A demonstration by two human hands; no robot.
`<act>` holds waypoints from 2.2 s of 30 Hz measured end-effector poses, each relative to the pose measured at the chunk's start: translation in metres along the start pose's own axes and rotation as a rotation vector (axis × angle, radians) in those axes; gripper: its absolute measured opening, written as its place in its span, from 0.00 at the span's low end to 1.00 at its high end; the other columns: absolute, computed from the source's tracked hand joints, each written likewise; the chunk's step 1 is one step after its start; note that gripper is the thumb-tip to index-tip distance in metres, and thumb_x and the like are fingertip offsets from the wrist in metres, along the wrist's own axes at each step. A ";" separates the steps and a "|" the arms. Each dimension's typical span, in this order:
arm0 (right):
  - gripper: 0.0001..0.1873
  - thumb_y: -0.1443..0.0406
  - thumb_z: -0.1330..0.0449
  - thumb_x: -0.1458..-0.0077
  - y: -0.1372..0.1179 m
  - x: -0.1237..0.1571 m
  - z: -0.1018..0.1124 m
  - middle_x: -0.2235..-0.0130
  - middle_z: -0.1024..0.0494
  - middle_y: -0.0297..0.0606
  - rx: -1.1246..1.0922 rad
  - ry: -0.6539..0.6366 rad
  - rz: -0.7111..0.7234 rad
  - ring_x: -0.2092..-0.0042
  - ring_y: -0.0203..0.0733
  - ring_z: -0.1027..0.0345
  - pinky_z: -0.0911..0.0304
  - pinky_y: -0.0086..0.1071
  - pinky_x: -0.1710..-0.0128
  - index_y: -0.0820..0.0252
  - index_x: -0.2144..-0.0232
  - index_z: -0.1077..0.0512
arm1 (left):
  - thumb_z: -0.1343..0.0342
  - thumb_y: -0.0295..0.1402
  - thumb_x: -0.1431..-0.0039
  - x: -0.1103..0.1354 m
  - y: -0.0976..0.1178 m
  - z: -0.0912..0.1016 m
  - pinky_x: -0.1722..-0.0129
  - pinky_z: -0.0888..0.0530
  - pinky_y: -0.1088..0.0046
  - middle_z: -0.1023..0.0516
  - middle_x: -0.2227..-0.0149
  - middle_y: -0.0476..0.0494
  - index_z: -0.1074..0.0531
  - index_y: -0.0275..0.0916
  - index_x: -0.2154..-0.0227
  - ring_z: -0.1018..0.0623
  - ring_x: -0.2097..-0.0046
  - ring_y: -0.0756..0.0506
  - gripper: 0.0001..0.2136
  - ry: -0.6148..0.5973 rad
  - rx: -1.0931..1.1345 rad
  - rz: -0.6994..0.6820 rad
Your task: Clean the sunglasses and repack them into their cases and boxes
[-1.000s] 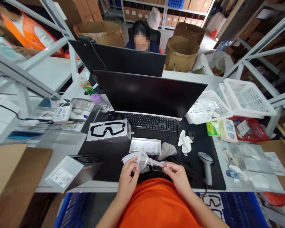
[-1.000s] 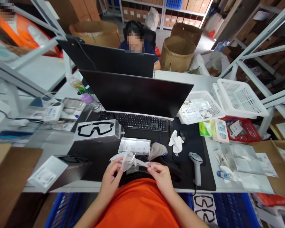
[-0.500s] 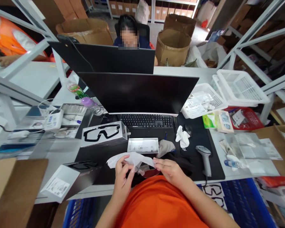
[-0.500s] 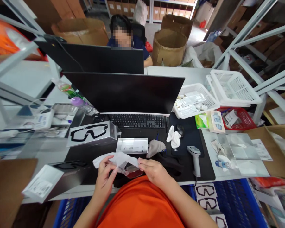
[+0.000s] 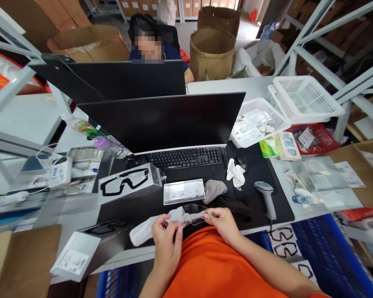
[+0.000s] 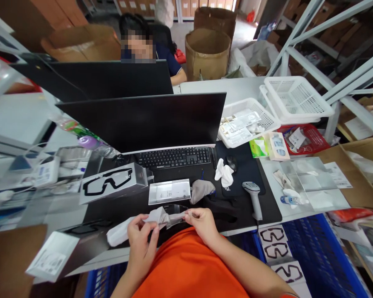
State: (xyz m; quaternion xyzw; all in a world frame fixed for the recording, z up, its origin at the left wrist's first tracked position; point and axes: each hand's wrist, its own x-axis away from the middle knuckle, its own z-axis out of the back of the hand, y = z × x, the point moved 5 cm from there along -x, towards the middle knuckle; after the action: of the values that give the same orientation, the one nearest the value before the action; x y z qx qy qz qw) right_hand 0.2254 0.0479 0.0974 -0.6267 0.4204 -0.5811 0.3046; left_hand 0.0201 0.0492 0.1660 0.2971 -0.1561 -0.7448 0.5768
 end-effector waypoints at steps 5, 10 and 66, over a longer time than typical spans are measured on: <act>0.25 0.45 0.28 0.56 0.005 0.000 -0.002 0.69 0.17 0.43 -0.110 -0.021 -0.076 0.65 0.46 0.22 0.27 0.36 0.61 0.62 0.69 0.17 | 0.49 0.28 0.35 -0.009 0.027 0.000 0.57 0.34 0.61 0.37 0.53 0.37 0.26 0.37 0.67 0.34 0.59 0.42 0.07 0.068 -0.113 -0.129; 0.16 0.56 0.38 0.39 -0.031 0.006 0.000 0.66 0.17 0.42 0.249 -0.138 0.379 0.64 0.43 0.23 0.29 0.33 0.61 0.60 0.71 0.19 | 0.50 0.29 0.34 -0.016 0.026 0.011 0.57 0.34 0.62 0.37 0.53 0.37 0.29 0.37 0.66 0.33 0.58 0.41 0.06 0.125 -0.072 -0.104; 0.10 0.58 0.32 0.54 -0.018 0.096 0.216 0.63 0.16 0.46 0.296 0.429 0.121 0.63 0.52 0.21 0.23 0.39 0.63 0.59 0.74 0.17 | 0.41 0.38 0.34 -0.136 0.103 -0.276 0.53 0.22 0.58 0.24 0.50 0.40 0.28 0.36 0.50 0.22 0.52 0.42 0.14 -1.022 -0.353 -0.326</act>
State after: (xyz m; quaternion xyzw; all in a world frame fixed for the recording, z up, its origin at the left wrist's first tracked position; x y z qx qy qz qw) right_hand 0.4381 -0.0515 0.1289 -0.4116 0.4224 -0.7367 0.3310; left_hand 0.2927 0.1798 0.0475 -0.1821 -0.2408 -0.8882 0.3463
